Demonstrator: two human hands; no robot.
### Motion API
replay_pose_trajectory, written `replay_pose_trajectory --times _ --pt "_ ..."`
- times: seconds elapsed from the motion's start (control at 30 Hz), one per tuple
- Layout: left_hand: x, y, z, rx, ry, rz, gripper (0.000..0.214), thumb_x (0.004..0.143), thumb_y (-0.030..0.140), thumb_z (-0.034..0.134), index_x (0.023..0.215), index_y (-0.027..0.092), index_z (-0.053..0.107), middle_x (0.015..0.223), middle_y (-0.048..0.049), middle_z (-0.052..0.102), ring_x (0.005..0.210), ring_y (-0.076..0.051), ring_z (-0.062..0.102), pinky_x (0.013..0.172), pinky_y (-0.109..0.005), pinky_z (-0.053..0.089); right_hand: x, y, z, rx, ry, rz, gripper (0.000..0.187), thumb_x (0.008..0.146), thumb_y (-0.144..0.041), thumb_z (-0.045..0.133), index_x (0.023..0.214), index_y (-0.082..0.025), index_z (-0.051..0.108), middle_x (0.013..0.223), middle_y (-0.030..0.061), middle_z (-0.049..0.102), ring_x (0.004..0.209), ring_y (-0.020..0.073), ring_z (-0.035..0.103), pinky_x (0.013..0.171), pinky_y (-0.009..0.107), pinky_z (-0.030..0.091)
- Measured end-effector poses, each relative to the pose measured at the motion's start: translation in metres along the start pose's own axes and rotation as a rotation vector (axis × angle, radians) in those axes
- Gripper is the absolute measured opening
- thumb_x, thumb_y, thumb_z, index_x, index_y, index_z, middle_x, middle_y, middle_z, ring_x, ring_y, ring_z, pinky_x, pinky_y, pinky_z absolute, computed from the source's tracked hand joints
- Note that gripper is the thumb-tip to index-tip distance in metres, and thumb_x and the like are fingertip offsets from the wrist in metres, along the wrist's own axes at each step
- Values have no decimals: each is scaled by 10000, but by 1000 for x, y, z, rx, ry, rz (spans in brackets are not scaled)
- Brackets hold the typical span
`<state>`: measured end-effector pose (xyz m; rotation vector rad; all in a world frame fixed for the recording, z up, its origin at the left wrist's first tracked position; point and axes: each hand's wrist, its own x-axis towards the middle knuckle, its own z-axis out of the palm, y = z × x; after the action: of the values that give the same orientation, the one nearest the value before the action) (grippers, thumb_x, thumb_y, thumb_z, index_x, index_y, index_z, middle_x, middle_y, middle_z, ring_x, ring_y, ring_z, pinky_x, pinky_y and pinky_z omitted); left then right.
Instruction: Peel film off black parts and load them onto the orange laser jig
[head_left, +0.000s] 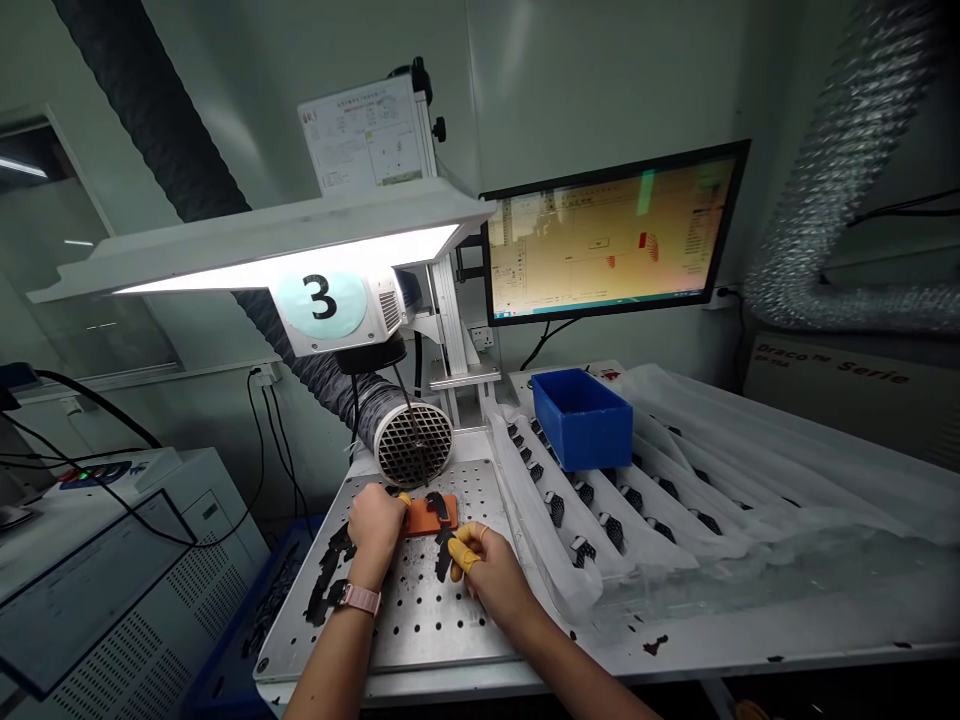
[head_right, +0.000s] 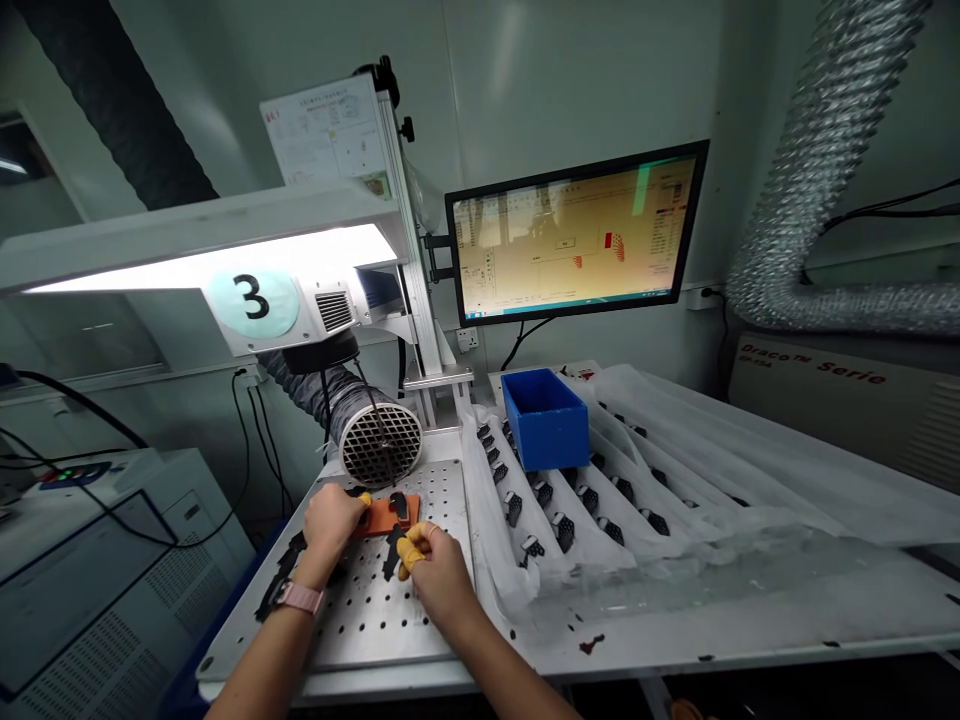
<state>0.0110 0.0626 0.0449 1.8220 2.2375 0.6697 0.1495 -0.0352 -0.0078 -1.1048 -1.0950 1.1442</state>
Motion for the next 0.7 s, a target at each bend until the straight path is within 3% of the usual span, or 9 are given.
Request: replay_pose_trajectory --times 0.13,0.27,0.33,0.43,0.57,0.7 --pt "-33 1 1 18 -29 89 202 678 332 564 726 154 647 816 -203 682 773 -339 634 604 -353 421 0 -3 -1 61 73 -11 203 778 -360 542 716 -174 486 563 -20 576 393 54 358 390 185 255" --pt "-71 1 7 136 -150 273 172 695 291 574 734 134 632 808 -189 670 767 -314 628 612 -333 406 1 -7 -1 147 124 -5 236 746 -388 564 694 -176 473 561 -25 555 387 50 348 376 181 218" --pt "-80 -1 4 133 -157 285 214 760 312 510 738 130 620 799 -188 661 757 -313 621 620 -349 407 1 -7 -1 176 137 -8 265 734 -417 572 690 -177 470 564 -27 546 391 50 348 375 180 210" --pt "-82 -8 -8 -136 -166 307 297 846 343 390 794 146 607 799 -146 659 748 -268 608 655 -352 425 1 -6 -1 169 114 -25 257 749 -420 566 730 -177 485 581 -30 538 405 53 343 380 179 216" --pt "-76 -24 -17 -652 -318 444 289 728 361 609 945 170 612 885 -73 665 792 -199 582 692 -285 449 -4 -8 2 88 -51 -106 181 795 -356 562 767 -179 538 644 -30 536 496 79 416 458 192 328" --pt "-76 -39 -13 -712 -349 372 250 636 263 692 852 145 651 779 -48 664 669 -160 542 616 -263 433 -9 -13 4 -69 -169 -201 122 814 -286 558 791 -178 610 751 -2 578 716 141 524 675 237 423"
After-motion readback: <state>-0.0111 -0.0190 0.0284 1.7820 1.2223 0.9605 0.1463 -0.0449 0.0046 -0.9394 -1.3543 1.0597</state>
